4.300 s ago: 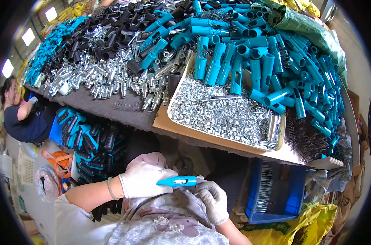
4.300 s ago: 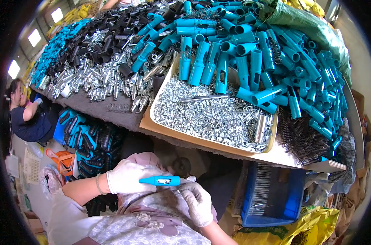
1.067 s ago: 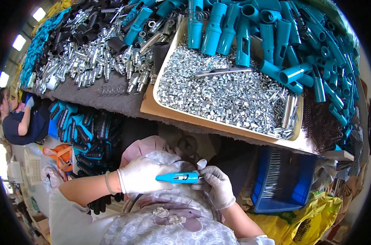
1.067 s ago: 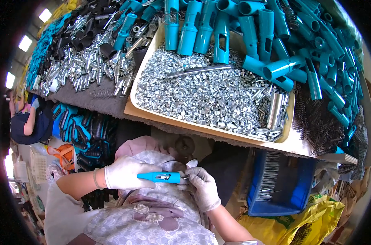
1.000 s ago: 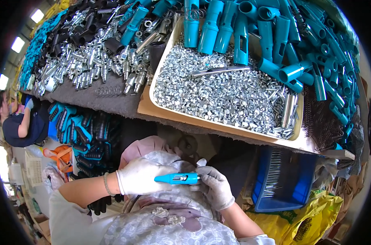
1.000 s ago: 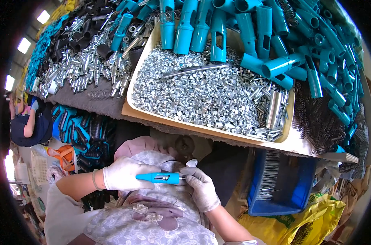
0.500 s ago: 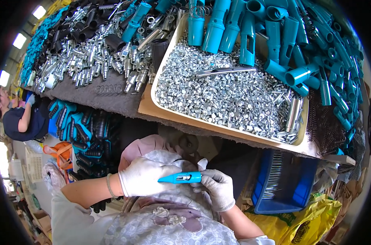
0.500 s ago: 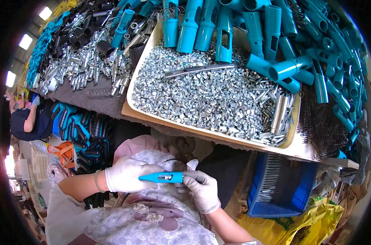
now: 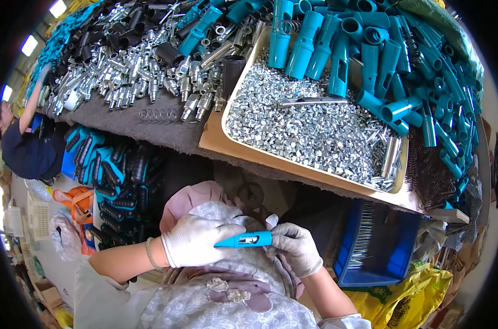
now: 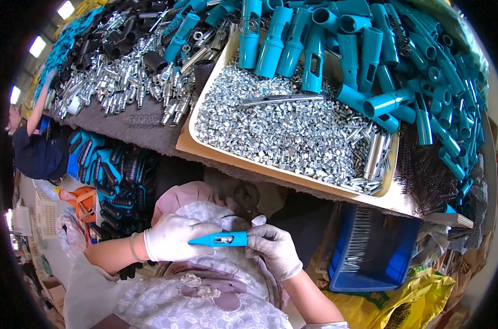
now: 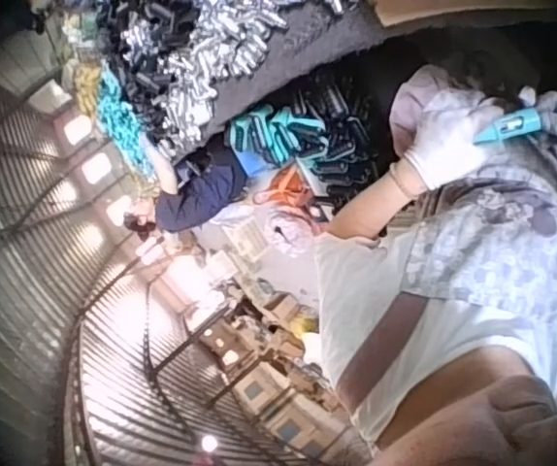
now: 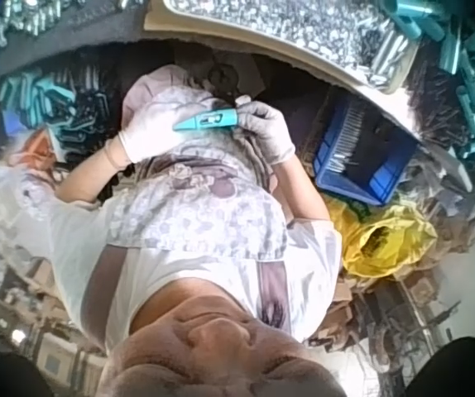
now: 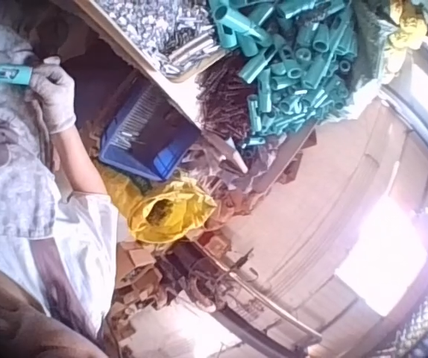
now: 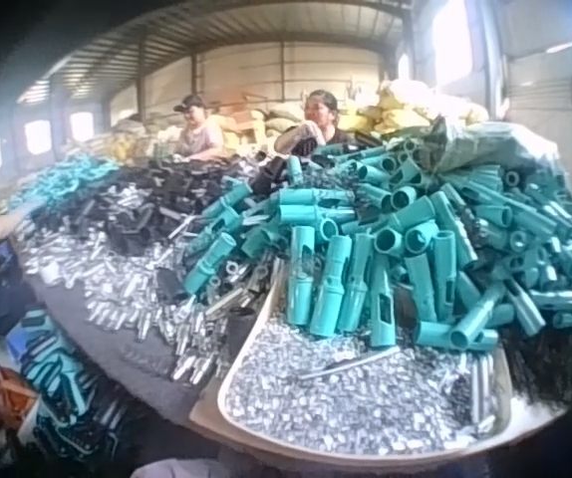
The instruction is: Assembling mechanical components by manually inserting metal springs and rods into plastic housings at a factory workbench.
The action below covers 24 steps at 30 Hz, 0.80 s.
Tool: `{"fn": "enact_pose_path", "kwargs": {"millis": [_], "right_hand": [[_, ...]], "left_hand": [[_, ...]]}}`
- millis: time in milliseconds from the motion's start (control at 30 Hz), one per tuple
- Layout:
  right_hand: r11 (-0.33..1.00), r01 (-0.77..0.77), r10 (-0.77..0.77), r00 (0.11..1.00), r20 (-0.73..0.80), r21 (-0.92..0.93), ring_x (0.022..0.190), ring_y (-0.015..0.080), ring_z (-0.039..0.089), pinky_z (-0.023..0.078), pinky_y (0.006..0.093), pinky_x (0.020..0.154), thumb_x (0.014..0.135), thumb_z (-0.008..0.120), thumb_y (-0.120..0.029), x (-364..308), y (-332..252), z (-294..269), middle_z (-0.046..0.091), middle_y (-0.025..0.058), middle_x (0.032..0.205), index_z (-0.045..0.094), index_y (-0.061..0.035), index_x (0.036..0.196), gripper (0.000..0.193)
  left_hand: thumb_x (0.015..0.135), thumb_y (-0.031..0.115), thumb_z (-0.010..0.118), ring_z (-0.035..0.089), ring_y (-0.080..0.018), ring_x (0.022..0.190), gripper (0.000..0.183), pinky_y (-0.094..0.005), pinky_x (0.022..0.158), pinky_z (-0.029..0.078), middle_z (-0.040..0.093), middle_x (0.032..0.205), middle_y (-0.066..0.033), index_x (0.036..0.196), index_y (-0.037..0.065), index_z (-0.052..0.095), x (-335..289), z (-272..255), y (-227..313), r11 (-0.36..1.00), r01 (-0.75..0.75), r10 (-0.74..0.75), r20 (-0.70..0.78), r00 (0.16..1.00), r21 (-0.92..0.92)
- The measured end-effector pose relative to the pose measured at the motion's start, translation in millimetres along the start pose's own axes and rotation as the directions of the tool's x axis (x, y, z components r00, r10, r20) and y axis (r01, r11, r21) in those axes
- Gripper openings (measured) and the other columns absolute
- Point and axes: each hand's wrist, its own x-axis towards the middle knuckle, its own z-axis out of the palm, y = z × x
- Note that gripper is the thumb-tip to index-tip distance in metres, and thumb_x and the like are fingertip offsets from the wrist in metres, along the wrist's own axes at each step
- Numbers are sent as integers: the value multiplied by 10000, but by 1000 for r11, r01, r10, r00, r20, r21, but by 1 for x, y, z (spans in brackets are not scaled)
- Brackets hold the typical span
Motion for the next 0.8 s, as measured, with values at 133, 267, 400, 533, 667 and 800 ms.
{"fn": "enact_pose_path", "kwargs": {"millis": [133, 267, 400, 533, 667, 800], "right_hand": [[995, 20, -22, 999, -23, -97, 692, 158, 650, 538, 278, 666, 907, 681, -2, -4, 2, 4, 670, 98, 818, 666, 62, 998, 112], [852, 298, -317, 948, 27, -430, 737, 133, 624, 511, 261, 694, 877, 698, 22, -7, 6, 11, 668, 71, 859, 707, 58, 927, 63], [746, 429, -456, 886, 79, -510, 781, 124, 610, 501, 261, 716, 855, 702, 41, -8, 7, 14, 670, 66, 905, 715, 64, 885, 40], [815, 354, -370, 927, 58, -458, 809, 126, 617, 504, 261, 739, 870, 691, 36, -12, 4, 14, 669, 68, 901, 708, 62, 904, 46], [912, 207, -235, 971, -37, -354, 896, 157, 652, 540, 281, 821, 915, 633, 34, -20, -9, 16, 680, 100, 997, 653, 48, 1077, 164], [976, 205, -215, 960, -182, -72, 1044, 294, 686, 573, 397, 916, 961, 501, 47, -38, -29, 7, 669, 223, 1142, 528, 95, 1249, 293]], "left_hand": [[808, 369, 773, 658, -317, 1093, 410, -403, 922, 533, 680, 1176, -153, 1127, 124, 693, -5, 11, -6, 996, -87, 86, -101, 991, -4], [796, 358, 784, 652, -321, 1108, 426, -406, 936, 527, 675, 1195, -162, 1140, 122, 697, -9, 16, -8, 996, -90, 93, -163, 982, 28], [795, 359, 784, 655, -320, 1103, 430, -410, 931, 529, 678, 1189, -158, 1147, 127, 697, -10, 16, -8, 994, -102, 106, -184, 977, 32], [805, 370, 780, 680, -306, 1043, 421, -405, 880, 550, 692, 1159, -141, 1144, 133, 697, -13, 19, -7, 994, -101, 106, -210, 972, 34], [816, 389, 773, 694, -293, 1005, 431, -401, 843, 563, 713, 1105, -124, 1155, 134, 696, -16, 17, -7, 997, -73, 68, -165, 984, -27], [811, 386, 776, 690, -293, 1028, 453, -400, 859, 561, 719, 1095, -123, 1172, 125, 694, -18, 12, -7, 996, -68, 58, -166, 984, -52]]}}
